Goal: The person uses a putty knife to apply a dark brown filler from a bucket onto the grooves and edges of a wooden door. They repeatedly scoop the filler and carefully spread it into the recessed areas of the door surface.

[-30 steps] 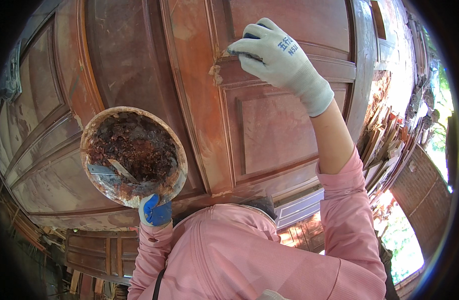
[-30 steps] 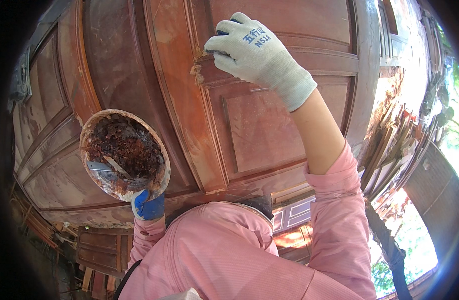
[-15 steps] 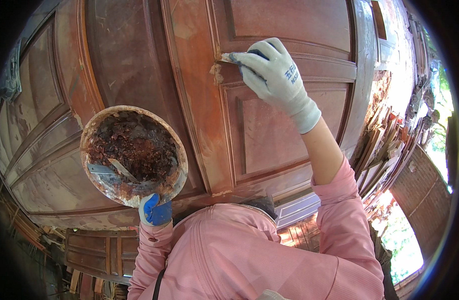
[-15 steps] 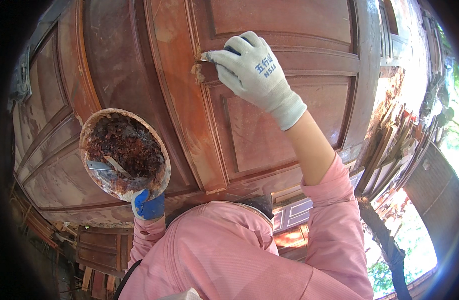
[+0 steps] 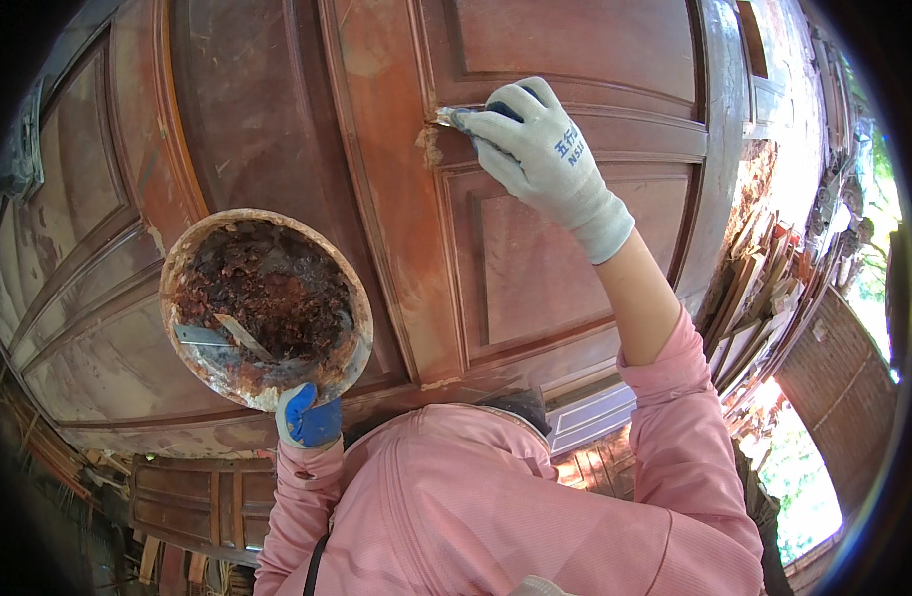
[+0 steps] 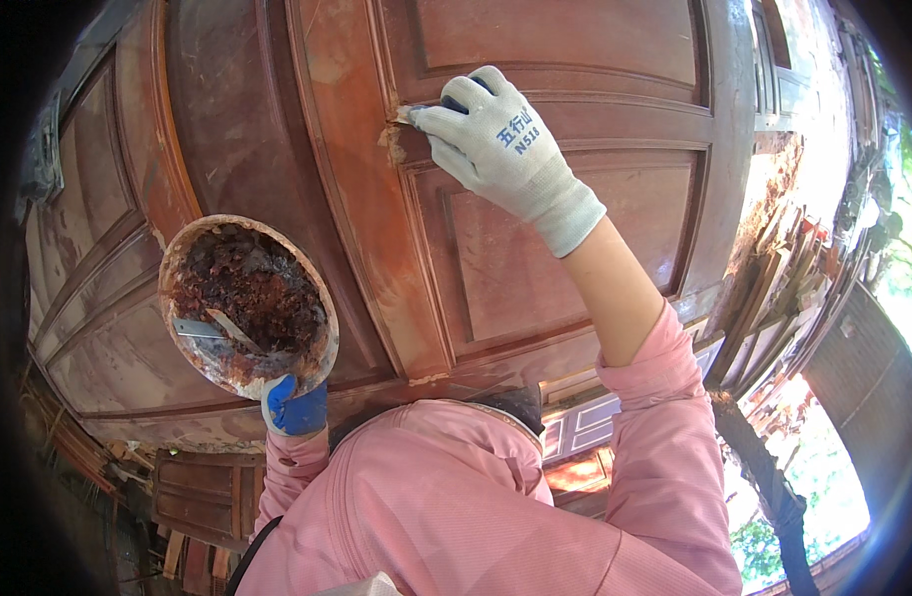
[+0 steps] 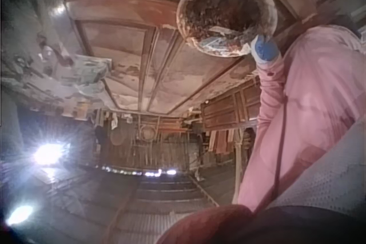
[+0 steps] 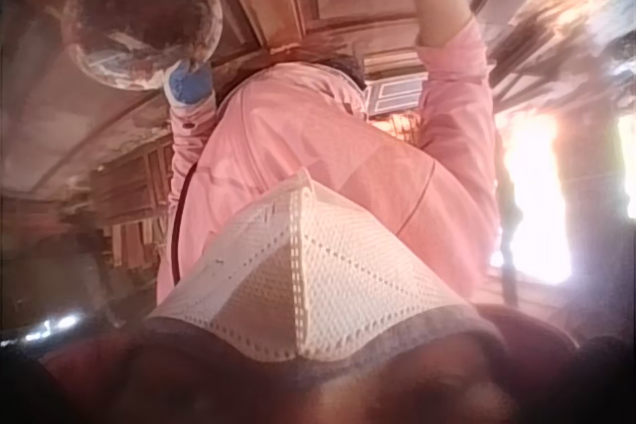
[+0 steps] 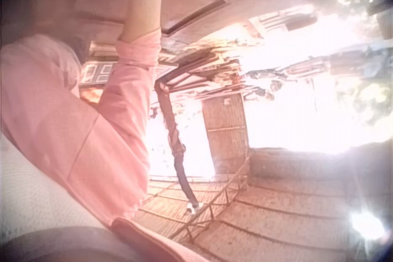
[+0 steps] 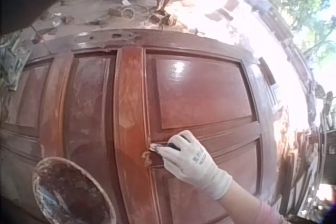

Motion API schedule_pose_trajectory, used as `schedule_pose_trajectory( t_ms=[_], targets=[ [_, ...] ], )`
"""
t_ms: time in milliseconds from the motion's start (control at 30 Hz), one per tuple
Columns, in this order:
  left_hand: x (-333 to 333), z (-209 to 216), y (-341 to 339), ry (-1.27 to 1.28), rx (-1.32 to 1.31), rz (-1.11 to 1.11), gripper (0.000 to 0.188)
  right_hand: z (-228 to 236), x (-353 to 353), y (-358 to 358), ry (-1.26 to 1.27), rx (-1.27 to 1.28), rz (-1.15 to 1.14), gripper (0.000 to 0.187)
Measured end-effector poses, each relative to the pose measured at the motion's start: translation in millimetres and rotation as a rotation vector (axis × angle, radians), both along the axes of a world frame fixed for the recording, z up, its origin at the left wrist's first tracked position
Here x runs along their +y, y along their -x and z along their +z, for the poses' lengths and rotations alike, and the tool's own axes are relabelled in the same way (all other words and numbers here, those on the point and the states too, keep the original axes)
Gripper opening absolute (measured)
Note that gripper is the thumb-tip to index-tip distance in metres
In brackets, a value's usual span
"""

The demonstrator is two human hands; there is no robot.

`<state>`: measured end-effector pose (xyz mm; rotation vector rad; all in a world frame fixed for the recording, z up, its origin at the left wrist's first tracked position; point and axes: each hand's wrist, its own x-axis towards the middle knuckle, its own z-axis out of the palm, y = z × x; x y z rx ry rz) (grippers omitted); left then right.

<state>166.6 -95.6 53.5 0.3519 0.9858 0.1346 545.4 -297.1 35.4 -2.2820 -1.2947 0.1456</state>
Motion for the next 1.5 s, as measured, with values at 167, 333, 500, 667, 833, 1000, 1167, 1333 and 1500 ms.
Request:
schedule_pose_trajectory(
  t_ms=[167,333,500,667,833,1000,1167,1333,1500],
  targets=[
    [2,-5,10,0.037,0.028,0.019,0.074,7,2,-3,-0.001,0.073,-0.070,0.021],
    [2,-7,10,0.011,0.003,0.005,0.072,8,7,5,-0.065,0.093,-0.299,0.021],
    [3,-10,14,0.053,0.001,0.022,0.070,10,13,30,-0.174,0.249,-0.543,0.023],
    [2,-9,8,0.018,-0.003,-0.008,0.067,16,18,82,-0.597,0.873,-0.868,0.025],
    [4,-22,12,0.034,-0.068,-0.001,0.068,26,12,138,-0.710,1.250,-0.954,0.026],
    [-3,-23,-11,-0.023,-0.141,-0.025,0.067,51,-3,168,-0.721,1.246,-0.904,0.026],
    [5,-13,-6,-0.002,-0.105,-0.064,0.058,88,-21,188,-0.690,1.146,-0.826,0.026],
    [-13,-18,31,-0.655,-0.201,-0.525,0.026,117,-35,212,-0.676,1.043,-0.796,0.024],
    [-52,-3,39,-1.103,-0.335,-0.642,0.014,154,-56,230,-0.543,0.973,-0.811,0.023]
  ],
)
